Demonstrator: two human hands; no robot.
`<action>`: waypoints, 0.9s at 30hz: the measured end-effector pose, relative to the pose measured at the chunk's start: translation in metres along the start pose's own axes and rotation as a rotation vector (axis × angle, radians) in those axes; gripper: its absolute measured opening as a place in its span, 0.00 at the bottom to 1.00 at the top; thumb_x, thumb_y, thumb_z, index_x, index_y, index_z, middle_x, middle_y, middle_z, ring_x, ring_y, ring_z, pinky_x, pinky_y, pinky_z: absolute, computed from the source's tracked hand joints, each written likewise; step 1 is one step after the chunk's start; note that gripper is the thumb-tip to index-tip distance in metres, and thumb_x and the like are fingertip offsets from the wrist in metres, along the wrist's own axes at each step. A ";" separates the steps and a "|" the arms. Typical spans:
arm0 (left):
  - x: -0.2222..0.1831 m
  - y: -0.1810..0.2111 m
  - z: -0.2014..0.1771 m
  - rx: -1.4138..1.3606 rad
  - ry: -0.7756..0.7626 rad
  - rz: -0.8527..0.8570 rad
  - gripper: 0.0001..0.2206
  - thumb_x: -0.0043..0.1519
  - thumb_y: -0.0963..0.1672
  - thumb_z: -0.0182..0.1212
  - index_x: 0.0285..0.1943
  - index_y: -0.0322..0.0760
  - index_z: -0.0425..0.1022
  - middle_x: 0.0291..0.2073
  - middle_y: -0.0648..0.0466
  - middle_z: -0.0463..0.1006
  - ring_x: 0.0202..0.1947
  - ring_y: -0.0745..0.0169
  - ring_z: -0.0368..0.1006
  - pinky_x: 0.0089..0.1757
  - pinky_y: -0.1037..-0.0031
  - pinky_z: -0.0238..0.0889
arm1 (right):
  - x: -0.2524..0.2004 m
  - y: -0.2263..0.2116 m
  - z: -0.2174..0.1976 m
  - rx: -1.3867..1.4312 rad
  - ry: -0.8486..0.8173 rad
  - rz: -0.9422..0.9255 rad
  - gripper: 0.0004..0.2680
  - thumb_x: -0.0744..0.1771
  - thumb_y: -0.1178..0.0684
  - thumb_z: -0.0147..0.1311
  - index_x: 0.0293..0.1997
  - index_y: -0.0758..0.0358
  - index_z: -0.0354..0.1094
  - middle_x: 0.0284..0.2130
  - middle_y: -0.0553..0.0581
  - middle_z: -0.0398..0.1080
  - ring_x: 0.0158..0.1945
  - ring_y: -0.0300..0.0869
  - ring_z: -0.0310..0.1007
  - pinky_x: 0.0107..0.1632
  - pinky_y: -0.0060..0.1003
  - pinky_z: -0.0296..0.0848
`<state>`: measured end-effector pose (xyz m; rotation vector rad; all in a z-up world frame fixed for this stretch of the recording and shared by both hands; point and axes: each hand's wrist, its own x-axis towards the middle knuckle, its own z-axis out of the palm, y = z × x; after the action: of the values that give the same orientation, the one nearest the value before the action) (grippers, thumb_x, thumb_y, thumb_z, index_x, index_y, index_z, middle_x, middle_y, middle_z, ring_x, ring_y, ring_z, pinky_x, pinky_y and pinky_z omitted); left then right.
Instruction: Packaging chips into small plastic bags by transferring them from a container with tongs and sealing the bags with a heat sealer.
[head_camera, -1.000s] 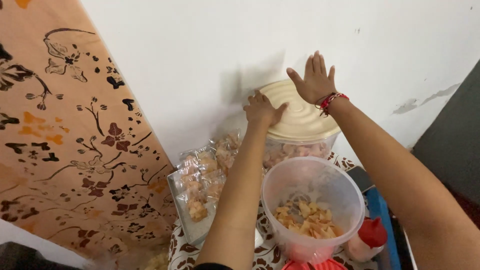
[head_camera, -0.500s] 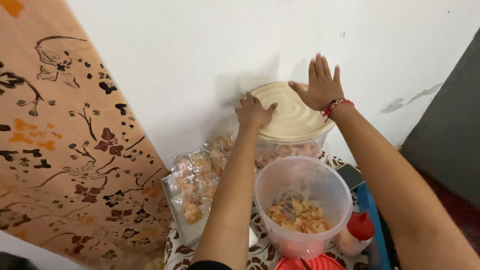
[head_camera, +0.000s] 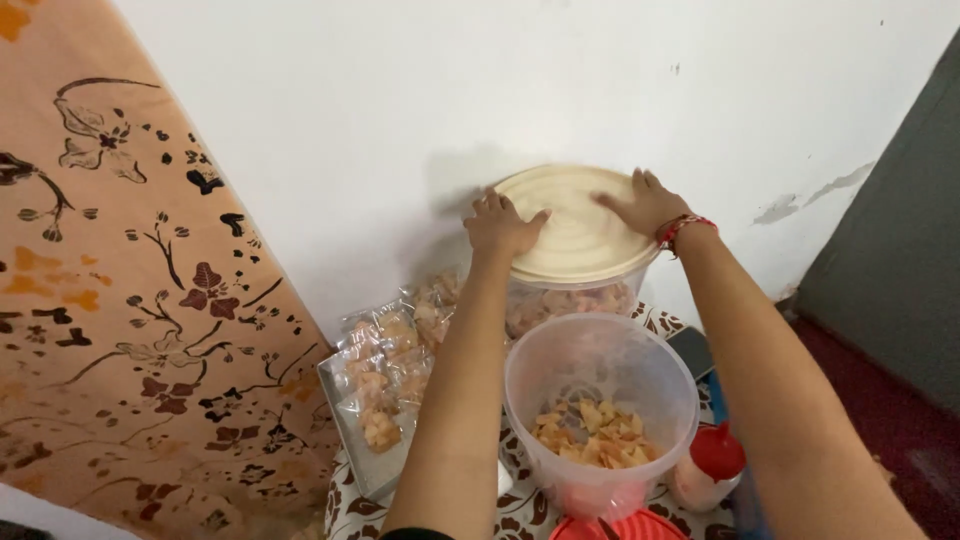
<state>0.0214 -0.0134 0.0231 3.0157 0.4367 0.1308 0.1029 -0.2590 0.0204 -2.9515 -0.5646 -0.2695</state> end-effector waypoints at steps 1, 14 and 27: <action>0.000 0.000 0.000 -0.001 -0.003 -0.004 0.49 0.66 0.70 0.26 0.86 0.38 0.51 0.85 0.46 0.45 0.81 0.38 0.46 0.67 0.44 0.54 | -0.012 -0.006 -0.012 0.089 -0.045 0.042 0.49 0.63 0.08 0.33 0.84 0.63 0.42 0.82 0.61 0.46 0.81 0.54 0.52 0.79 0.58 0.53; 0.016 -0.008 0.008 -0.135 0.083 0.016 0.43 0.67 0.68 0.31 0.86 0.48 0.53 0.86 0.49 0.39 0.85 0.47 0.32 0.73 0.50 0.44 | -0.017 -0.012 -0.023 0.156 -0.073 0.131 0.45 0.66 0.12 0.36 0.84 0.61 0.43 0.77 0.63 0.54 0.75 0.60 0.62 0.73 0.54 0.66; -0.180 -0.080 -0.002 -0.715 0.661 0.318 0.27 0.73 0.55 0.55 0.78 0.43 0.63 0.78 0.40 0.57 0.79 0.36 0.52 0.69 0.42 0.55 | -0.129 -0.004 -0.088 -0.357 0.329 -0.209 0.26 0.74 0.22 0.33 0.71 0.43 0.70 0.74 0.55 0.64 0.70 0.50 0.71 0.74 0.67 0.48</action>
<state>-0.1729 0.0115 0.0035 2.2373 -0.0670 1.0624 -0.0294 -0.3144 0.0809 -3.0698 -0.8513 -0.9489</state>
